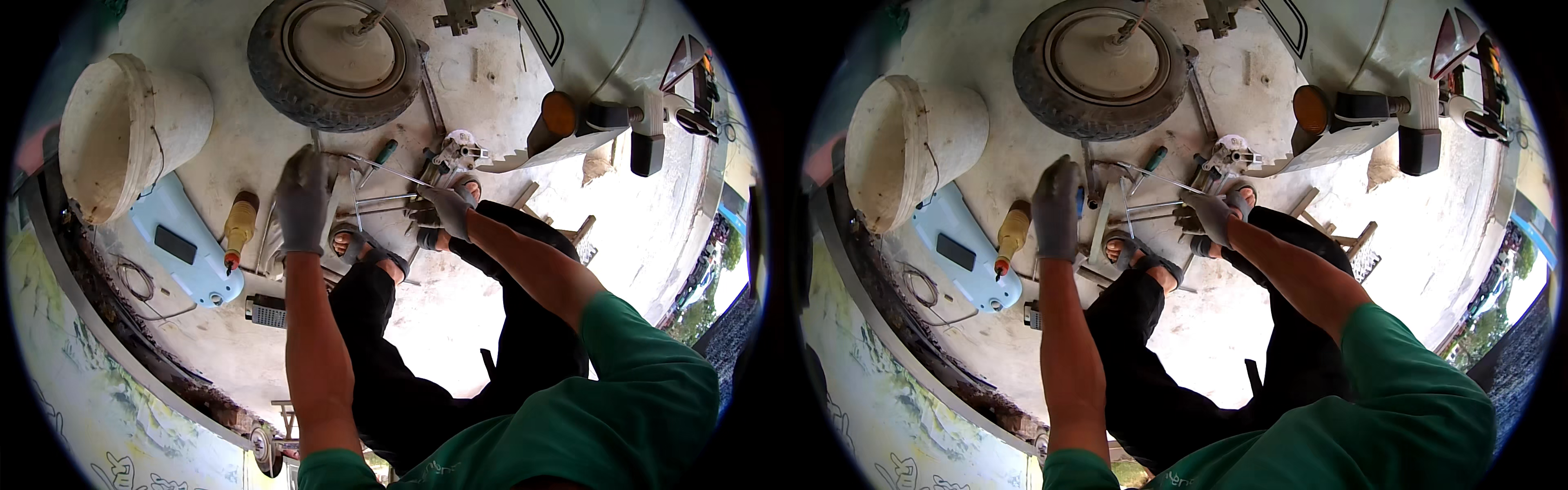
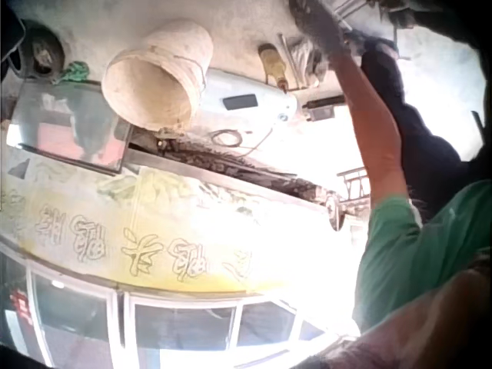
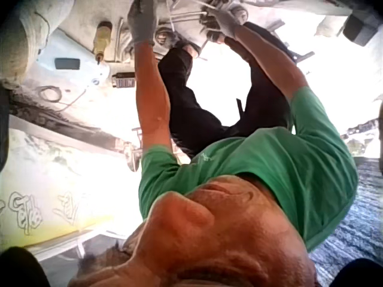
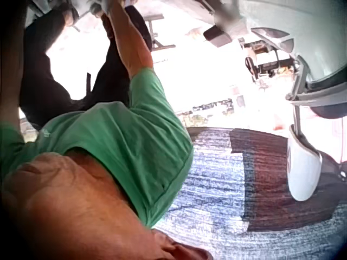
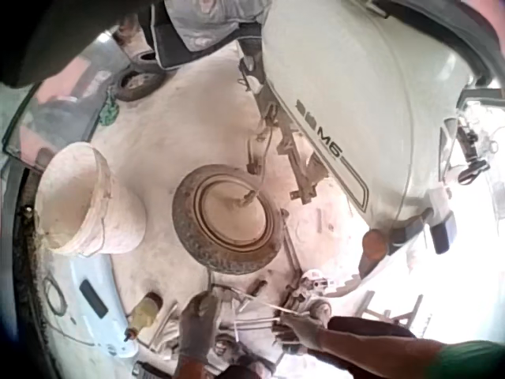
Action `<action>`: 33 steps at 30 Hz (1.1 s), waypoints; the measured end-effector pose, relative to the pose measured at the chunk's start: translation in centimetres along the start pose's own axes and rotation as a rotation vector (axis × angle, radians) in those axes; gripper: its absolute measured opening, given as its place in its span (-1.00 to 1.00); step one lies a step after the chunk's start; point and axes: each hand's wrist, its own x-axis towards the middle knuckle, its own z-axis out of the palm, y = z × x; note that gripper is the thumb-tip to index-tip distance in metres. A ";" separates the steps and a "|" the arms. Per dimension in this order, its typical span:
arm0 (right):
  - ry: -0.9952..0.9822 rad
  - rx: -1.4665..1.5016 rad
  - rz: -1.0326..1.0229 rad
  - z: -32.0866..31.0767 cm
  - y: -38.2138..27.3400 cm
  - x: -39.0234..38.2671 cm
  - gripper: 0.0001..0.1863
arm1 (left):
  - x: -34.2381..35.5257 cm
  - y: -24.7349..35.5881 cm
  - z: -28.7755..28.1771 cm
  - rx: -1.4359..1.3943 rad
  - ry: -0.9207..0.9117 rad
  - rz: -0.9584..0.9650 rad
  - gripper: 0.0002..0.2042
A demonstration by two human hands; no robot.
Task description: The person removes a scooter wheel, uses a hammer and chisel to adjust the wheel hub, and reattaches the wheel to the scooter. The person handles the wheel, hammer, and chisel throughout the task.
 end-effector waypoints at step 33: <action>0.255 -0.405 -0.145 -24.3 3.1 -27.6 -0.51 | -26.5 -3.0 -1.8 -0.337 -0.141 -0.635 -0.64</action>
